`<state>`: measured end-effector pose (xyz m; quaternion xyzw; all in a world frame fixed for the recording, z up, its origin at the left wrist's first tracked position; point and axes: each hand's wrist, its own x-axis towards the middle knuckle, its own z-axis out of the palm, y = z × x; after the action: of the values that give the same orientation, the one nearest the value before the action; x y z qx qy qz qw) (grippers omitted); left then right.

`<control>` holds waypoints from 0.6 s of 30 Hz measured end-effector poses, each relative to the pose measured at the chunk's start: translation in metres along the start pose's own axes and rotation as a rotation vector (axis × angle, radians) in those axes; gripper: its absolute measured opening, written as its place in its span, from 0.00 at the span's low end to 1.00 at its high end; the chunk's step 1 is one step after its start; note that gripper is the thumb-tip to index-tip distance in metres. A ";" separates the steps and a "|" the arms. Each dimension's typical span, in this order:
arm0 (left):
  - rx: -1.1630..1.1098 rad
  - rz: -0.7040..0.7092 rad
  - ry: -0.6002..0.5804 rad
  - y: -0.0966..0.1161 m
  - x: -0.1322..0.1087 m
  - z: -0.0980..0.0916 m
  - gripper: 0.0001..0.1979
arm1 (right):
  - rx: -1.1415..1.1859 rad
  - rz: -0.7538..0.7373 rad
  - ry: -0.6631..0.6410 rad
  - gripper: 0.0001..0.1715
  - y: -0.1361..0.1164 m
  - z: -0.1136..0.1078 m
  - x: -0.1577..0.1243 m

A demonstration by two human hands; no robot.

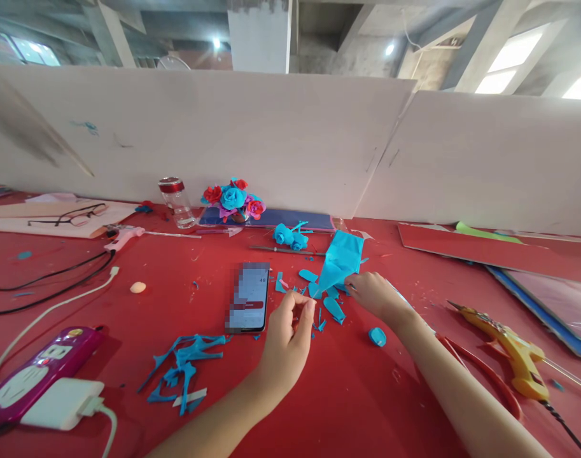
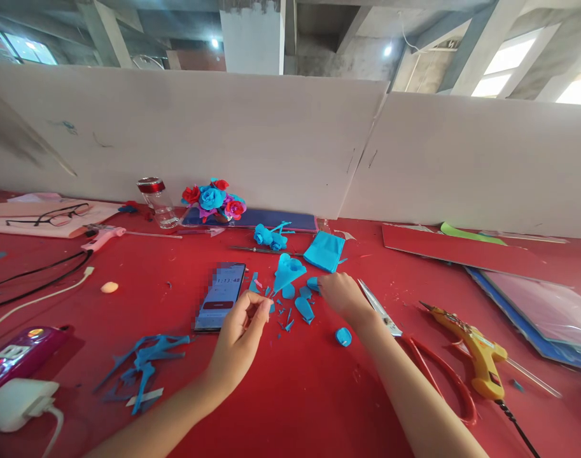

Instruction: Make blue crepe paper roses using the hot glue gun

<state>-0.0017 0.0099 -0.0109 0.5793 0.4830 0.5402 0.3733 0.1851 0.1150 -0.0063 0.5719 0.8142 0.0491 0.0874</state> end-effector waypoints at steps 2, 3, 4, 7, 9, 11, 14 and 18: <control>0.002 0.006 0.000 0.000 0.000 0.000 0.10 | 0.002 0.016 0.003 0.17 -0.001 0.000 0.000; 0.004 0.011 0.001 0.000 0.000 0.000 0.10 | 0.005 0.025 0.006 0.17 -0.001 0.000 0.000; 0.006 0.015 0.002 0.000 0.001 0.000 0.10 | 0.009 0.032 0.008 0.16 -0.001 0.000 0.000; 0.013 0.016 -0.001 -0.001 0.001 0.000 0.10 | 0.034 0.052 0.018 0.15 -0.002 0.000 -0.001; 0.013 0.011 -0.005 -0.002 0.001 0.000 0.10 | 0.060 0.068 0.036 0.16 -0.002 0.001 -0.001; 0.011 0.008 -0.005 -0.001 0.001 0.000 0.10 | 0.092 0.091 0.064 0.17 -0.002 0.002 0.000; 0.014 0.009 -0.001 -0.001 0.000 -0.001 0.11 | 0.155 0.152 0.127 0.17 -0.001 0.006 0.001; 0.019 0.019 0.006 0.000 0.002 -0.001 0.10 | 0.296 0.241 0.238 0.17 0.005 0.009 0.002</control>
<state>-0.0030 0.0113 -0.0104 0.5858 0.4838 0.5408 0.3612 0.1907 0.1189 -0.0139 0.6617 0.7430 0.0063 -0.1006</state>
